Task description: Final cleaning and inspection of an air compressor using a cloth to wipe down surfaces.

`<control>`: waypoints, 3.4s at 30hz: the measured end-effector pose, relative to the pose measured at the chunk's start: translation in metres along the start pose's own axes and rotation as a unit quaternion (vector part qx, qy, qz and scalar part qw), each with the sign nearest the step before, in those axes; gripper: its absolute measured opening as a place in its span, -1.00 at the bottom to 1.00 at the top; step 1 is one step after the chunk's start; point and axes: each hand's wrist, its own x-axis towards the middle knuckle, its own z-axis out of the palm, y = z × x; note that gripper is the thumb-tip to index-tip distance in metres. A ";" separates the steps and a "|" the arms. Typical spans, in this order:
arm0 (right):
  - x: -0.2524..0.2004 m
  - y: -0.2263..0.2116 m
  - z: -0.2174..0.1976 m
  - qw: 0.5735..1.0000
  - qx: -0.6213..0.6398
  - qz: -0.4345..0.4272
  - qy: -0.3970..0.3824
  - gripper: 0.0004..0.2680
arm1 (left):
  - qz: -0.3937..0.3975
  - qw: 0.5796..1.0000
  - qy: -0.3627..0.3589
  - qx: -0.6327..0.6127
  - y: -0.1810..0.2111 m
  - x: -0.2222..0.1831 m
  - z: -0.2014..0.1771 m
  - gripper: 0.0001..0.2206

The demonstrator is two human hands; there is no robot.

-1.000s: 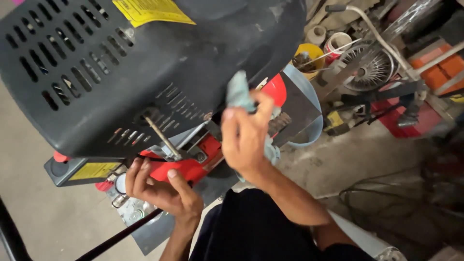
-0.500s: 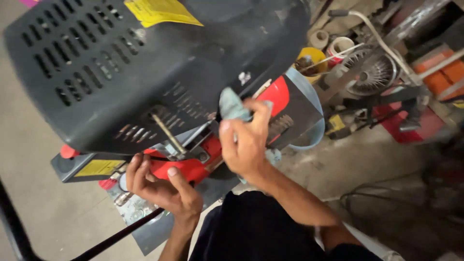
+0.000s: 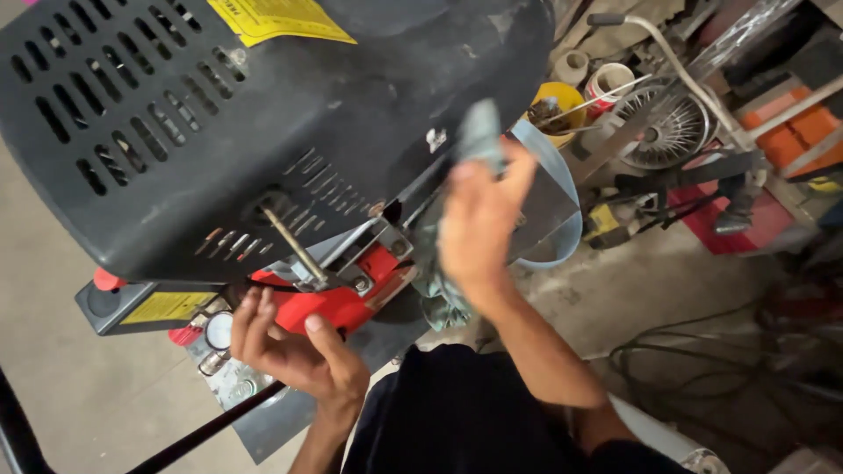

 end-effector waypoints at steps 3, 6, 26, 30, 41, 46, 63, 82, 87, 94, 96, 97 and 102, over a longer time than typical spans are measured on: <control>0.003 0.007 -0.026 0.979 0.079 0.187 0.009 -0.77 | 0.003 0.998 0.007 -0.056 0.004 -0.018 -0.004 -0.78; 0.004 0.002 -0.063 0.903 0.305 0.299 -0.045 -0.83 | 0.010 0.989 -0.097 -0.114 0.022 -0.025 0.004 -0.83; -0.028 0.046 -0.162 0.894 0.323 0.144 -0.276 -0.74 | -0.228 0.912 -0.306 -0.151 0.072 -0.032 0.054 -0.91; -0.060 0.054 -0.146 0.919 0.255 0.130 -0.271 -0.68 | -0.119 0.893 -0.369 -0.229 0.085 -0.027 0.057 -0.87; -0.049 0.005 -0.122 0.919 0.349 0.118 -0.142 -0.88 | -0.279 0.852 -0.347 -0.274 0.096 -0.010 0.045 -0.70; -0.058 0.021 -0.102 0.742 0.581 0.333 -0.027 -0.78 | 0.079 0.925 -0.327 -0.174 0.094 -0.004 0.039 -0.88; -0.049 -0.016 -0.102 0.932 0.165 0.134 -0.295 -0.73 | -0.009 0.957 -0.261 -0.127 0.077 0.027 0.031 -0.87; -0.049 -0.007 -0.095 0.750 0.400 0.516 -0.107 -0.85 | 0.114 0.938 -0.311 -0.105 0.066 0.005 0.020 -0.78; -0.028 -0.005 -0.078 0.757 0.516 0.399 -0.050 -0.89 | 0.023 0.957 -0.273 -0.092 0.056 0.002 0.011 -0.86; 0.023 -0.034 -0.002 0.976 0.091 0.004 0.198 -0.93 | -0.020 0.985 -0.168 -0.042 0.042 -0.002 0.001 -0.91; 0.023 -0.035 0.010 0.976 0.094 -0.030 0.192 -0.89 | -0.012 0.993 -0.113 -0.032 0.023 -0.007 -0.008 -0.92; 0.025 -0.035 0.016 0.976 0.098 -0.069 0.185 -0.82 | -0.004 0.998 -0.054 -0.023 0.013 -0.008 -0.010 -0.88; 0.010 -0.053 0.025 0.983 0.050 -0.029 0.175 -0.92 | -0.034 0.999 0.023 0.009 0.007 0.011 -0.015 -0.93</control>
